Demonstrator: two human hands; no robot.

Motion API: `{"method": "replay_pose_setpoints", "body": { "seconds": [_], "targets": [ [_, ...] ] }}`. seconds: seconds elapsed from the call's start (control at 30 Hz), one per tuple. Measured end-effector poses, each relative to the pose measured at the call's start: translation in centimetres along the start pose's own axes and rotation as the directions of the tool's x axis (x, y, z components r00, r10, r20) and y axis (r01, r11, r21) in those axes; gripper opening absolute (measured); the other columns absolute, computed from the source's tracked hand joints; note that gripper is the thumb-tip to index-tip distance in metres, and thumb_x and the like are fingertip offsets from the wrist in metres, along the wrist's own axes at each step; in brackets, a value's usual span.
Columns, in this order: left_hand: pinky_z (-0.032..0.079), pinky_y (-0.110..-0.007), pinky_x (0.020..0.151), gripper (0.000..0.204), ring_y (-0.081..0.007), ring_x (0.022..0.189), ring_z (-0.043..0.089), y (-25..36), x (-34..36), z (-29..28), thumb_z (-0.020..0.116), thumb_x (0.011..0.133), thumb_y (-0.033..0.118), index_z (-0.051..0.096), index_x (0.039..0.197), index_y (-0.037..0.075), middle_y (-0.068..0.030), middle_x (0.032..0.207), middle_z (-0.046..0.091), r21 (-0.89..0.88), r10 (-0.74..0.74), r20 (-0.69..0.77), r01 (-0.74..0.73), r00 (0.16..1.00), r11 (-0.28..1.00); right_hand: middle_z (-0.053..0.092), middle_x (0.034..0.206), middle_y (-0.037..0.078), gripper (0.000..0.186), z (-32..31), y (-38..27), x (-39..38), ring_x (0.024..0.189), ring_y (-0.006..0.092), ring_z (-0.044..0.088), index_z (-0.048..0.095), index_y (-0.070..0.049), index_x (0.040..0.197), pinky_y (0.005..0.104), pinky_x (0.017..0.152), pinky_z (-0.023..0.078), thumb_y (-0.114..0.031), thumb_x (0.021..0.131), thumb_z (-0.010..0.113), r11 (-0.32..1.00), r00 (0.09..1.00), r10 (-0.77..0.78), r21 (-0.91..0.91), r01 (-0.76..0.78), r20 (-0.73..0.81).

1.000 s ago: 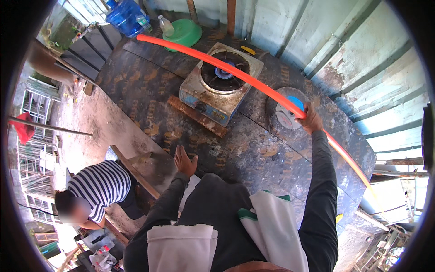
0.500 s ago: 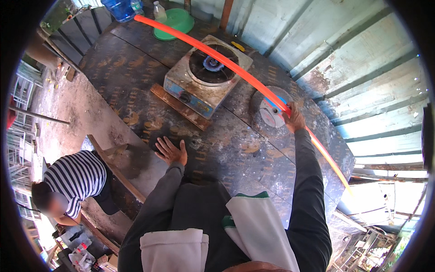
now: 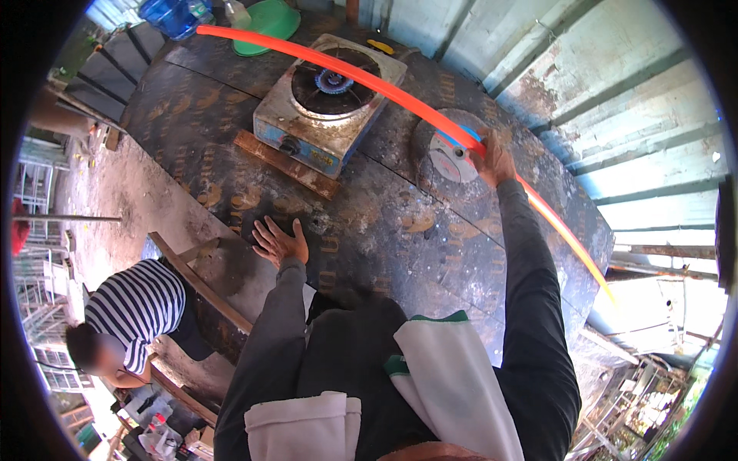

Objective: The person heats a long red plastic pipe over a portable gas stove flame, then bends it into a curved shape. After bending, the person wipes the pipe with a white cloth while standing in a workshop area.

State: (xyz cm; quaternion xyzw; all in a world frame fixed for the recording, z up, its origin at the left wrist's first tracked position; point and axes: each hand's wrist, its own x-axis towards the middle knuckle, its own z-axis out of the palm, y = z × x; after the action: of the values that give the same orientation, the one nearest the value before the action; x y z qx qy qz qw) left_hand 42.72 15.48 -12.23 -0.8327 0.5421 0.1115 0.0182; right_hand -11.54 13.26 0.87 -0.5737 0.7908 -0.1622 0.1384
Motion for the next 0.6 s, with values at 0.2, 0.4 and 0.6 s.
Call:
{"method": "replay_pose_setpoints", "body": {
  "seconds": [0.2,0.4,0.6],
  "targets": [
    [0.003,-0.064,0.132,0.095,-0.0356,0.168,0.001,-0.1,-0.1,0.1,0.042,0.104,0.073,0.015,0.175,0.016,-0.0112,0.182,0.003,-0.025,0.007,0.004,-0.007,1.0,1.0,0.071,0.131,0.009,0.052,-0.6,-0.3,0.7,0.122,0.0374,0.069,0.06,-0.014,0.127,0.0498,0.095,0.057,-0.041,0.09,0.083,0.99,0.995,-0.099,-0.097,0.1,0.015],
    [0.002,-0.064,0.132,0.094,-0.035,0.167,0.001,0.0,0.1,0.3,0.044,0.104,0.072,0.017,0.174,0.016,-0.0112,0.182,0.006,-0.016,0.019,-0.02,-0.019,1.0,1.0,0.072,0.125,0.01,0.044,0.7,2.1,1.3,0.115,0.0378,0.071,0.066,-0.013,0.127,0.0503,0.093,0.057,-0.036,0.093,0.081,0.978,0.985,-0.162,-0.142,0.152,-0.065],
    [0.004,-0.065,0.132,0.094,-0.0351,0.167,0.003,-0.5,-0.1,0.6,0.047,0.103,0.072,0.018,0.174,0.016,-0.0109,0.181,0.007,-0.02,0.015,-0.041,-0.015,0.999,1.0,0.071,0.119,0.01,0.047,-0.2,0.3,1.7,0.108,0.0387,0.072,0.065,-0.014,0.13,0.0508,0.089,0.056,-0.033,0.091,0.083,0.987,0.988,-0.145,0.073,0.142,0.046]
  ]
}}
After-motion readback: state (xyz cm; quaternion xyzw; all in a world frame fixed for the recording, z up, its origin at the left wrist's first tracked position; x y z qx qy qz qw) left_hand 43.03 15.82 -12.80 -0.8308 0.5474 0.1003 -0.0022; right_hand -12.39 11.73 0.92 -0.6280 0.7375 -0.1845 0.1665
